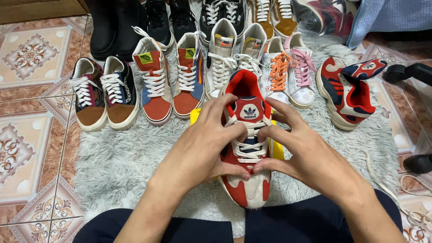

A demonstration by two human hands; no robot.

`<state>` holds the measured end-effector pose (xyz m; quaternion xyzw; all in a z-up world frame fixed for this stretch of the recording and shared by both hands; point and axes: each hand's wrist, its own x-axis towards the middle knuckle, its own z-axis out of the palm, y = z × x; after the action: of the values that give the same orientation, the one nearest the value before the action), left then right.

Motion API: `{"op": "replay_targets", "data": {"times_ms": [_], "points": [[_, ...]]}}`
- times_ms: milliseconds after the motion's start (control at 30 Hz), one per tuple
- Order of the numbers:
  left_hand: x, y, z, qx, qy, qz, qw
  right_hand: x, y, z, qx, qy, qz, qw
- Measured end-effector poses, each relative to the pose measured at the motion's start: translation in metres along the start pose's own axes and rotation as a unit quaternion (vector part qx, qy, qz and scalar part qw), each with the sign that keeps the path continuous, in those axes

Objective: The person laces a red and white sneaker placed on a yellow shoe box. They thread white laces through the eyelets, adjust the tension, and tie a knot at the top.

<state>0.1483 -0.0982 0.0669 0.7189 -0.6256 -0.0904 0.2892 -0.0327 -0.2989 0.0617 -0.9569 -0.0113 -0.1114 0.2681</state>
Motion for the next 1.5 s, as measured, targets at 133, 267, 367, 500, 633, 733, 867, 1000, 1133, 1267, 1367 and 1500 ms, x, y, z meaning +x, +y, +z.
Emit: {"op": "replay_targets", "data": {"times_ms": [133, 267, 367, 500, 633, 733, 867, 1000, 1133, 1267, 1367, 1500], "points": [[-0.001, -0.001, 0.0, -0.005, 0.006, 0.01, 1.0, 0.0, 0.004, 0.002, 0.012, 0.008, -0.016, 1.0], [-0.001, 0.0, -0.001, -0.019, -0.007, -0.007, 1.0, -0.002, 0.005, 0.005, 0.022, 0.017, -0.002, 1.0], [-0.002, -0.002, -0.001, -0.034, -0.003, -0.002, 0.999, -0.005, 0.01, 0.008, 0.015, 0.019, -0.001, 1.0], [-0.002, -0.003, 0.0, -0.034, 0.007, 0.002, 0.999, -0.007, 0.018, 0.012, -0.009, 0.034, -0.019, 0.999], [-0.003, 0.0, 0.0, -0.027, -0.003, -0.006, 1.0, -0.008, 0.012, 0.012, -0.002, 0.036, -0.005, 0.999], [-0.002, -0.001, 0.002, -0.005, 0.013, 0.027, 1.0, -0.005, 0.011, 0.011, -0.021, 0.004, 0.007, 1.0], [-0.002, -0.003, 0.003, -0.018, 0.004, 0.012, 1.0, 0.002, 0.015, 0.007, -0.02, -0.016, -0.017, 1.0], [-0.003, -0.008, 0.003, -0.032, 0.005, 0.016, 0.999, 0.007, 0.013, 0.001, -0.01, -0.016, -0.037, 0.999], [-0.006, -0.01, -0.002, -0.033, 0.012, 0.017, 0.999, -0.006, 0.013, 0.002, -0.021, 0.003, -0.023, 1.0], [-0.008, -0.018, -0.011, -0.073, 0.028, -0.002, 0.997, -0.016, 0.017, -0.004, 0.011, 0.053, -0.018, 0.998], [-0.008, -0.02, -0.015, -0.04, 0.036, 0.039, 0.998, -0.016, 0.024, -0.008, -0.03, 0.046, -0.014, 0.998], [-0.006, -0.019, -0.015, 0.008, 0.03, 0.06, 0.998, -0.012, 0.026, -0.01, -0.065, 0.002, -0.005, 0.998]]}}
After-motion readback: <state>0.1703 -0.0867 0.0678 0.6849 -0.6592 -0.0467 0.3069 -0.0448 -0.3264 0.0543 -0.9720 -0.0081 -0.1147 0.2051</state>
